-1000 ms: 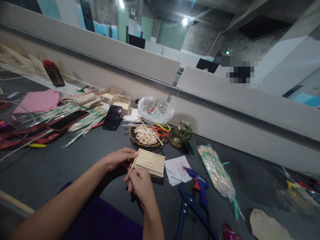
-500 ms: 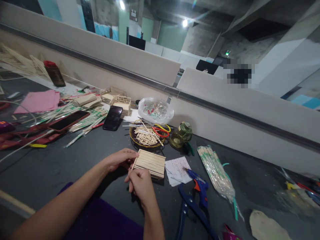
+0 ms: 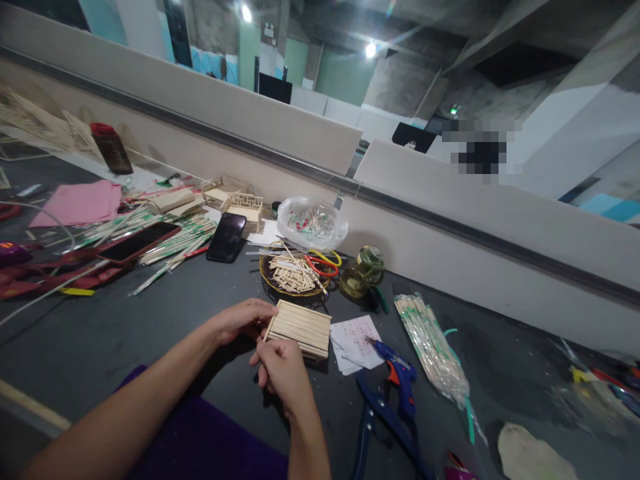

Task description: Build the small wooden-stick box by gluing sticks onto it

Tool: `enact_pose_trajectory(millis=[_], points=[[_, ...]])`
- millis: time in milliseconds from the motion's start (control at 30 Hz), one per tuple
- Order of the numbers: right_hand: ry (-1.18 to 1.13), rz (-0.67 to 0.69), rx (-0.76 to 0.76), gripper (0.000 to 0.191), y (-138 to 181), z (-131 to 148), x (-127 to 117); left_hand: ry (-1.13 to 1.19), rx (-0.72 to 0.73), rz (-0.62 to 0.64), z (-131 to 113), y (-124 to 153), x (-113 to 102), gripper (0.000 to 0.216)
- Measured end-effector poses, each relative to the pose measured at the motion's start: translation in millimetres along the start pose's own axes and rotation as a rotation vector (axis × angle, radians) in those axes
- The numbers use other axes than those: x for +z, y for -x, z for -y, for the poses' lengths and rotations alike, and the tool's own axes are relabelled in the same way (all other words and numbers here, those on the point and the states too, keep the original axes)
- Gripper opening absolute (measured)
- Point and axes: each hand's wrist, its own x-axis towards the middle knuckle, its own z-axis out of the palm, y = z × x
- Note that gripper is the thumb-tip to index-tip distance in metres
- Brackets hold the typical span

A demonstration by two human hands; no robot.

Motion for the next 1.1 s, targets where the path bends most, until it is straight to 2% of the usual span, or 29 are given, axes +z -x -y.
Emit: enact_pose_trajectory(millis=[400, 800, 1100], points=[[-0.052, 0.026, 0.012, 0.035, -0.7, -1.5, 0.2, -0.003, 0.008, -0.002, 0.9, -0.4, 0.9, 0.035], [-0.074, 0.017, 0.017, 0.037, -1.6, -1.8, -1.2, 0.025, 0.015, 0.082, 2.1, 0.9, -6.9, 0.042], [-0.073, 0.013, 0.008, 0.039, -2.1, -2.5, -0.6, 0.026, 0.008, 0.055, 1.8, 0.5, -4.1, 0.043]])
